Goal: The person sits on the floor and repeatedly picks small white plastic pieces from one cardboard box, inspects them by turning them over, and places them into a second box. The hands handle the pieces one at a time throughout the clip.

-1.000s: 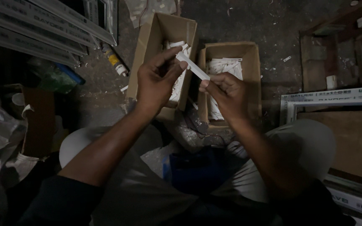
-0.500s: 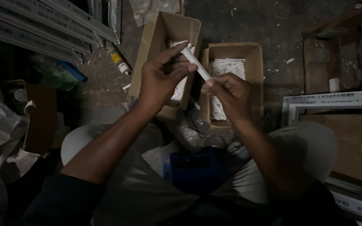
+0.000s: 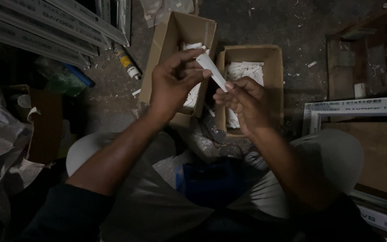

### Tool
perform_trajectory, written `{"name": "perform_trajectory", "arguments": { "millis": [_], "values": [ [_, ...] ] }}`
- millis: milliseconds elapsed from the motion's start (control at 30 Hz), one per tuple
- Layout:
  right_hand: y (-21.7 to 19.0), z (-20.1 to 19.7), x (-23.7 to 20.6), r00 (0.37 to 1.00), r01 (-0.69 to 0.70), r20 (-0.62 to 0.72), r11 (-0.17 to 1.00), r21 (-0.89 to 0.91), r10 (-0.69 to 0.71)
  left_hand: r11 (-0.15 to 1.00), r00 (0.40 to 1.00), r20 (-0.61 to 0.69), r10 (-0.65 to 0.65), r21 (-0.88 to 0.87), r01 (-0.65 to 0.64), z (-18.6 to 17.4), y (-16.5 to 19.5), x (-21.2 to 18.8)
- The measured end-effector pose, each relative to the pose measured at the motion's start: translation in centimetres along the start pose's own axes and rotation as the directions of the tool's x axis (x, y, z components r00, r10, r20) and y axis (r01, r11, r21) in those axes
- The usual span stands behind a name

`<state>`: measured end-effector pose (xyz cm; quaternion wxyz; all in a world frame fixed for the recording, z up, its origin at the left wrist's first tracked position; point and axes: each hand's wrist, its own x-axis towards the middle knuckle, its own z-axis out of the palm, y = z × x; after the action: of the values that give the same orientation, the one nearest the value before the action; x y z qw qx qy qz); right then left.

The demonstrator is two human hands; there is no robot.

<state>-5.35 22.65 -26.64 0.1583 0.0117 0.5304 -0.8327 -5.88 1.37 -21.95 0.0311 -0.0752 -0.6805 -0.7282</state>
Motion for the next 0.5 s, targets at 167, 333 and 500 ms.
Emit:
{"name": "perform_trajectory", "arguments": {
  "millis": [167, 333, 500],
  "values": [
    [-1.1, -1.1, 0.6, 0.997, -0.049, 0.066, 0.996, 0.071, 0.044, 0.999, 0.982, 0.191, -0.010, -0.042, 0.018, 0.8, -0.4, 0.3],
    [-1.6, -3.5, 1.1, 0.983, -0.034, 0.181, 0.999, -0.012, 0.036, 0.993, 0.910, 0.397, -0.117, 0.070, 0.096, 1.8, -1.1, 0.7],
    [-2.1, -4.4, 1.1, 0.988, 0.030, 0.152, 1.000, -0.003, -0.029, 0.992, 0.900, 0.416, -0.128, 0.070, 0.109, 2.7, -1.3, 0.9]
  ]
}}
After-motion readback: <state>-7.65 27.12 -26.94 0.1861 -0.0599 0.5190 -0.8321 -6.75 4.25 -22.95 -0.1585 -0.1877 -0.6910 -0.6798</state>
